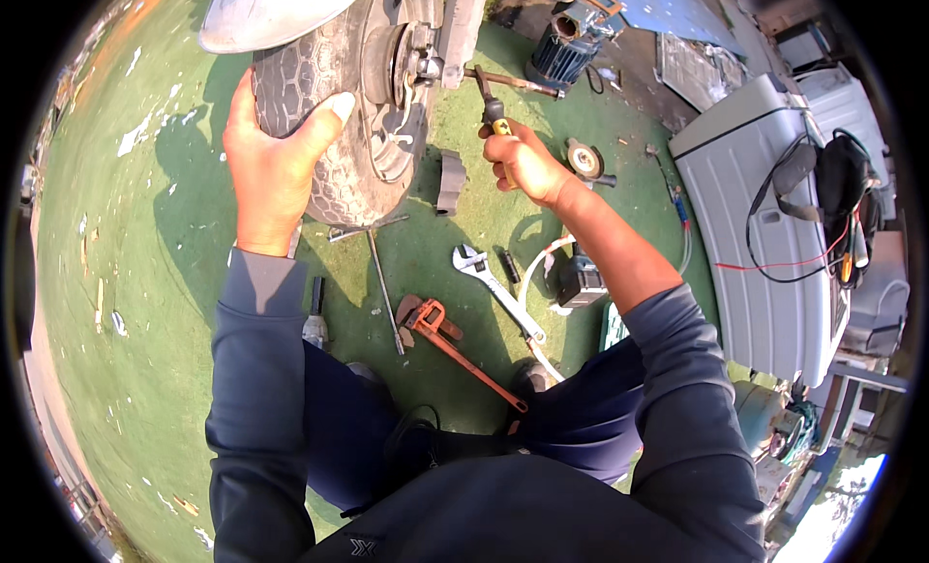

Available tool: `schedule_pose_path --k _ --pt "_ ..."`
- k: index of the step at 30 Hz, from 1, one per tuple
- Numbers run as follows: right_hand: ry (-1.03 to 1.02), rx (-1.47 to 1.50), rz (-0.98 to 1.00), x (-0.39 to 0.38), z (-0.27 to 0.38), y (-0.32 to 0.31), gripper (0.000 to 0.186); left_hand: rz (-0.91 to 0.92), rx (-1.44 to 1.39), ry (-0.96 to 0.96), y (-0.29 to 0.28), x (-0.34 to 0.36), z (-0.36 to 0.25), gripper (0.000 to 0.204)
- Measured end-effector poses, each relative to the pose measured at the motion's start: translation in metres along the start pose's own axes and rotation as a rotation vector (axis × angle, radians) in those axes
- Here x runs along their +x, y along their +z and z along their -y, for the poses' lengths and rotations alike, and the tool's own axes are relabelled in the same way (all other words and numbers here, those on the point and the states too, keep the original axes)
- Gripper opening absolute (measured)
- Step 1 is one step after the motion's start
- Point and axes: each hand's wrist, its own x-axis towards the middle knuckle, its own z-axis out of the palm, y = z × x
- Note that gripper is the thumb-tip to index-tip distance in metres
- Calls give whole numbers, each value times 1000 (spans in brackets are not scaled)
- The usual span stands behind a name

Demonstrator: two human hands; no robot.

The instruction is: The person works on a motorcycle wheel while sitting on the ground. They use a cordless impact wrench to remove bolts, a tire lever to pry the tire, pliers to remove a cotter pin, and a yellow bottle to apply lubricant to the axle. The person then uses a screwdriver to adjust components on the wheel hub.

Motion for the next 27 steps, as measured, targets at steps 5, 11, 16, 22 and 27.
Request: schedule_pose_path --k 5,11,16,22,27 --pt "236 221 109 -3 32 11 31 -37 116 51 -6 -7 2 55" --pt "127 -29 45 -17 27 3 40 -44 -6 16 -9 1 0 54" --pt "-95 -376 -29 -9 14 -1 41 -53 10 20 -13 6 11 56" --pt "405 397 113 -30 59 25 21 -39 -9 -10 -19 4 0 51" --pt "-25 20 -149 7 -6 65 41 -31 21 -46 -17 4 -6 53"
